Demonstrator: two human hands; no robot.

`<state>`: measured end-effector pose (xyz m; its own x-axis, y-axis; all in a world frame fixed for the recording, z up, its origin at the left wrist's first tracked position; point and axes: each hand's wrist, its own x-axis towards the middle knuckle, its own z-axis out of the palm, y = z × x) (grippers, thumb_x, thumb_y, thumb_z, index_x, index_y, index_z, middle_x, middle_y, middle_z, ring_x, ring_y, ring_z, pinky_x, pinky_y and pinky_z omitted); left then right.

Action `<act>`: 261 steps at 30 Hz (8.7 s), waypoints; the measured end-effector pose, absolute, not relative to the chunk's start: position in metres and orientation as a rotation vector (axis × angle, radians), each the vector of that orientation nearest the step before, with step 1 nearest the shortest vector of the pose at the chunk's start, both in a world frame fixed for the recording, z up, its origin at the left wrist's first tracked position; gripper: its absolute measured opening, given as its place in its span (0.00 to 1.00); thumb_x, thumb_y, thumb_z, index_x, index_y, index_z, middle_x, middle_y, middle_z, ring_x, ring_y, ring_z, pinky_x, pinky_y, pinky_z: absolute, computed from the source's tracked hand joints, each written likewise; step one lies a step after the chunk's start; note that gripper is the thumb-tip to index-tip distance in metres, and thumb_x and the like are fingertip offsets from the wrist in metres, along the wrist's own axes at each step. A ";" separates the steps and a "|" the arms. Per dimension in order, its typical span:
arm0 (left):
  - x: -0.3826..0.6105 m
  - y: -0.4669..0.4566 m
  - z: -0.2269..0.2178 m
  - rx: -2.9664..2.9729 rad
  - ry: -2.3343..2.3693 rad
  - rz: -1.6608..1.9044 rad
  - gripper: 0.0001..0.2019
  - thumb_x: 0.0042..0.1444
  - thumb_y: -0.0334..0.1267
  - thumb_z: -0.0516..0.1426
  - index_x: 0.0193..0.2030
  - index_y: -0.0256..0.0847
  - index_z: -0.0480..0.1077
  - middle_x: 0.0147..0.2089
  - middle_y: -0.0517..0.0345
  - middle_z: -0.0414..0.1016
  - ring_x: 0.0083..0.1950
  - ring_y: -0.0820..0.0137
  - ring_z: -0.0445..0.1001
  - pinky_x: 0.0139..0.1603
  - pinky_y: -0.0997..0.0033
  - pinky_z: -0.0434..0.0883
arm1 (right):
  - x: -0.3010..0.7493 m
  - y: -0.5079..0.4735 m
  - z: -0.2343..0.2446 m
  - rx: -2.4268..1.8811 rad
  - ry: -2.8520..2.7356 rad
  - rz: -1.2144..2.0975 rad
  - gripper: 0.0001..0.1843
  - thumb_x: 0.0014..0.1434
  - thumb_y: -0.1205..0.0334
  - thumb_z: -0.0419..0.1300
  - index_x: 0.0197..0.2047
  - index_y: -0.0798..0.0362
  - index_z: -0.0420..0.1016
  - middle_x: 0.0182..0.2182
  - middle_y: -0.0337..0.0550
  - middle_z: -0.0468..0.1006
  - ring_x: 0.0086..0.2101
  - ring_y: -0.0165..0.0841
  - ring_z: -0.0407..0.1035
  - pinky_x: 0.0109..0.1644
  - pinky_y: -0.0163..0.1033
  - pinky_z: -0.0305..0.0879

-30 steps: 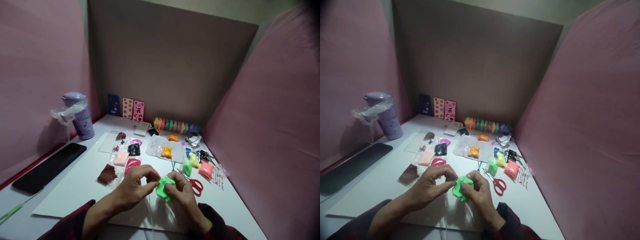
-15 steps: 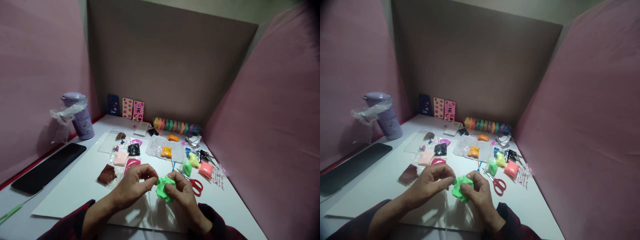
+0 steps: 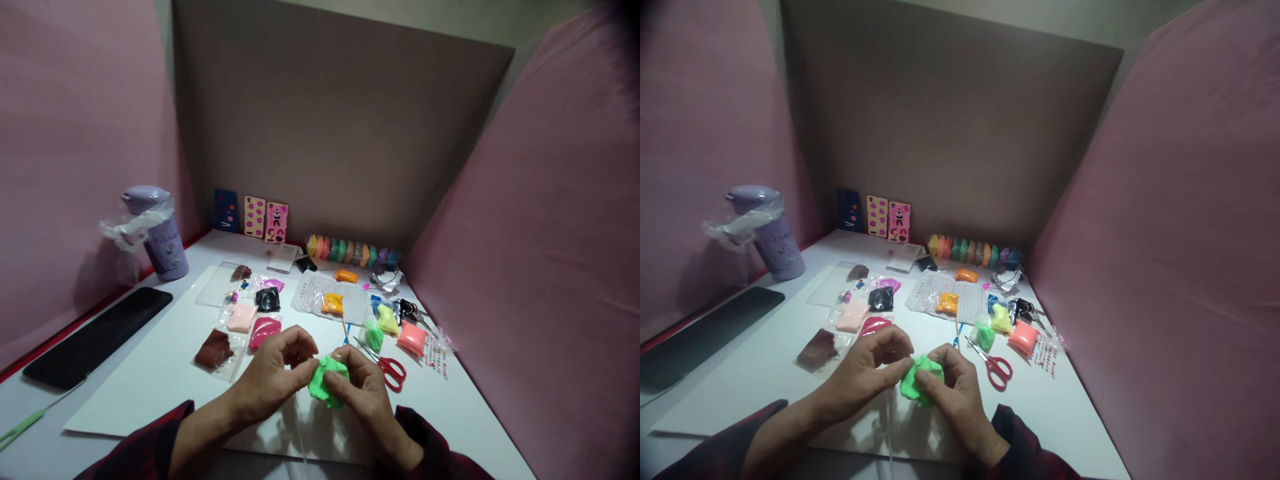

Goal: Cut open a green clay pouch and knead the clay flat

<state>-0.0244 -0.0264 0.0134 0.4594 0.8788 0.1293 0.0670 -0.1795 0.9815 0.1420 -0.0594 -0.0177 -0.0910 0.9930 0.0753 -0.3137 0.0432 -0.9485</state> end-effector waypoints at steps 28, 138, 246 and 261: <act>-0.030 -0.023 0.019 1.611 0.881 0.985 0.04 0.52 0.34 0.59 0.31 0.36 0.70 0.29 0.59 0.72 0.31 0.73 0.69 0.33 0.72 0.67 | 0.144 -0.060 -0.013 -0.929 -0.932 1.349 0.17 0.46 0.54 0.70 0.29 0.53 0.68 0.22 0.34 0.71 0.23 0.26 0.64 0.27 0.31 0.60; -0.016 -0.031 0.000 1.355 0.750 0.990 0.14 0.47 0.44 0.63 0.26 0.34 0.68 0.21 0.60 0.70 0.22 0.76 0.66 0.20 0.78 0.65 | 0.144 -0.066 -0.022 -0.796 -1.078 1.263 0.18 0.46 0.55 0.70 0.28 0.55 0.66 0.19 0.34 0.70 0.20 0.24 0.61 0.23 0.28 0.56; -0.024 -0.048 -0.002 2.426 0.718 1.474 0.10 0.52 0.30 0.60 0.40 0.42 0.67 0.43 0.54 0.64 0.47 0.63 0.62 0.50 0.57 0.63 | 0.151 -0.064 -0.032 -0.801 -1.023 1.172 0.14 0.52 0.57 0.68 0.34 0.52 0.68 0.23 0.34 0.69 0.22 0.24 0.61 0.25 0.29 0.55; -0.016 -0.052 -0.005 2.554 0.794 1.564 0.06 0.51 0.24 0.58 0.33 0.39 0.67 0.45 0.51 0.63 0.52 0.59 0.58 0.55 0.54 0.59 | 0.147 -0.068 -0.030 -0.796 -1.042 1.137 0.12 0.52 0.58 0.67 0.33 0.52 0.68 0.23 0.34 0.67 0.23 0.25 0.59 0.25 0.30 0.55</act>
